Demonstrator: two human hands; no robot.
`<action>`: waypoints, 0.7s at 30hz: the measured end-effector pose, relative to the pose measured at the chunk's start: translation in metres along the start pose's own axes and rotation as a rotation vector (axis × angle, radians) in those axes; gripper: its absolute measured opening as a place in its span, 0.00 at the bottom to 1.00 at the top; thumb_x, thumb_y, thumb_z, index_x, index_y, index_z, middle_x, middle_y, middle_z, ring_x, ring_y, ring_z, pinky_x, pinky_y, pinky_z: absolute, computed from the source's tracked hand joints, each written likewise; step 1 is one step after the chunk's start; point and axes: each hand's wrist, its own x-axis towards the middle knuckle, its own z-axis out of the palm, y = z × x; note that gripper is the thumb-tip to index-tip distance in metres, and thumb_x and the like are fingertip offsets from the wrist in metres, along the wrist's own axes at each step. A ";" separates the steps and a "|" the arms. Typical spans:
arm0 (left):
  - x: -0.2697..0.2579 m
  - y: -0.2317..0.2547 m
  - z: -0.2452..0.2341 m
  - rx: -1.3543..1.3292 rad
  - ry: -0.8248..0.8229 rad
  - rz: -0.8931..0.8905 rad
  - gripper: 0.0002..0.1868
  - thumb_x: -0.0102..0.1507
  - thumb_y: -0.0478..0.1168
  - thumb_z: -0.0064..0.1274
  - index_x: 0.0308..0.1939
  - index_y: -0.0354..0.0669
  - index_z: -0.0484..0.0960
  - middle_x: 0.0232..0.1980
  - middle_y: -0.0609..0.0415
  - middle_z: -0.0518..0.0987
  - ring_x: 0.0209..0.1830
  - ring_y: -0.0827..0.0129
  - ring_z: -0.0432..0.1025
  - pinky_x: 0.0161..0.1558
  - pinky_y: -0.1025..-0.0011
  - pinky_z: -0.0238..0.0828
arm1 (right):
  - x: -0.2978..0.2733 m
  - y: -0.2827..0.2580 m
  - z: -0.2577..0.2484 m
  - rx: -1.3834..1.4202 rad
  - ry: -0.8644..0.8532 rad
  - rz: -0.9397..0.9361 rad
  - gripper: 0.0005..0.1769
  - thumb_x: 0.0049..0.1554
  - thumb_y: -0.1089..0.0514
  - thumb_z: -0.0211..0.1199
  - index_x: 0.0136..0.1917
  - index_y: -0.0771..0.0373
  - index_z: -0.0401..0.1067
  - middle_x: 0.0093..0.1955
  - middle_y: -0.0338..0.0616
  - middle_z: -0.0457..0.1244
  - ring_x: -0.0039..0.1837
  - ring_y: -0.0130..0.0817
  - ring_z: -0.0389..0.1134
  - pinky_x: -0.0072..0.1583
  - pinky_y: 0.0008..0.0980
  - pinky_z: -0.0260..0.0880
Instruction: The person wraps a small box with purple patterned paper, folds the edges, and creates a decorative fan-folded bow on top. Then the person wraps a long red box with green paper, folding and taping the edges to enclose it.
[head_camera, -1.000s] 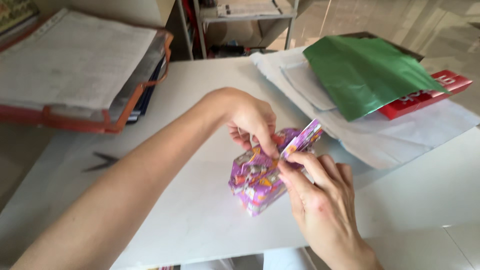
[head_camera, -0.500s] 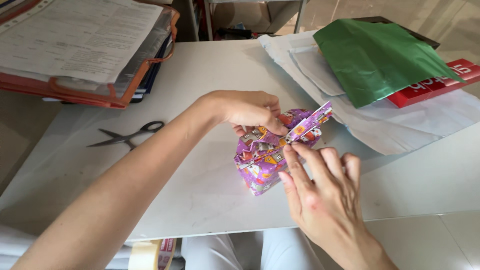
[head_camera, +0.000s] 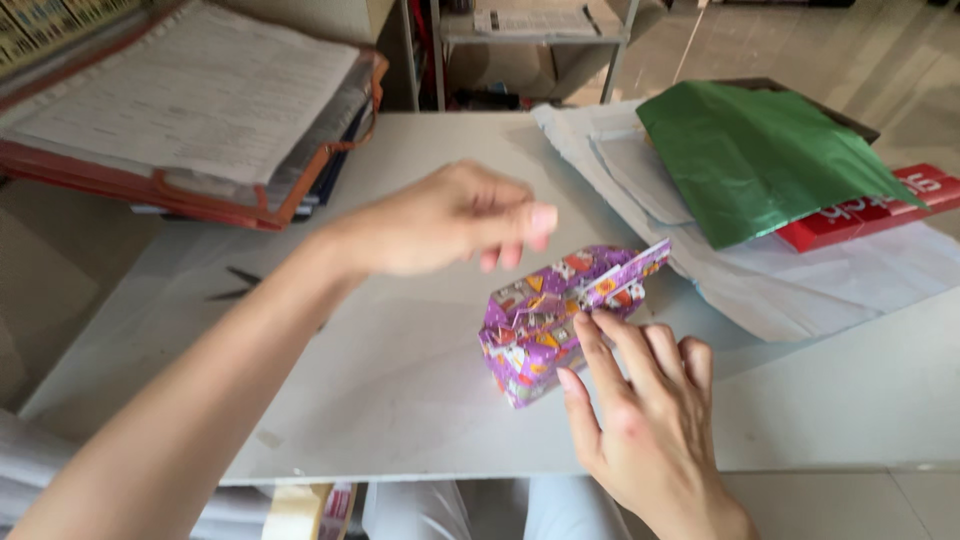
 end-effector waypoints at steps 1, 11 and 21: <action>-0.010 0.007 0.003 -0.019 0.036 0.008 0.24 0.66 0.59 0.54 0.41 0.40 0.88 0.30 0.59 0.82 0.32 0.75 0.76 0.37 0.73 0.75 | 0.001 0.005 0.000 0.063 0.019 0.005 0.23 0.53 0.54 0.66 0.58 0.68 0.76 0.59 0.47 0.67 0.53 0.42 0.65 0.55 0.44 0.58; -0.041 0.056 0.025 0.259 0.181 0.011 0.13 0.54 0.41 0.66 0.39 0.40 0.85 0.27 0.53 0.83 0.27 0.71 0.79 0.33 0.72 0.77 | 0.047 0.108 -0.020 0.538 0.027 0.238 0.30 0.45 0.61 0.72 0.62 0.67 0.73 0.61 0.47 0.68 0.63 0.35 0.68 0.63 0.32 0.65; -0.012 0.059 0.017 0.301 0.225 0.053 0.06 0.55 0.38 0.64 0.33 0.39 0.87 0.25 0.51 0.83 0.25 0.70 0.80 0.32 0.71 0.76 | 0.094 0.132 0.002 0.833 -0.315 0.189 0.09 0.51 0.65 0.72 0.47 0.67 0.80 0.49 0.43 0.74 0.52 0.25 0.71 0.57 0.28 0.71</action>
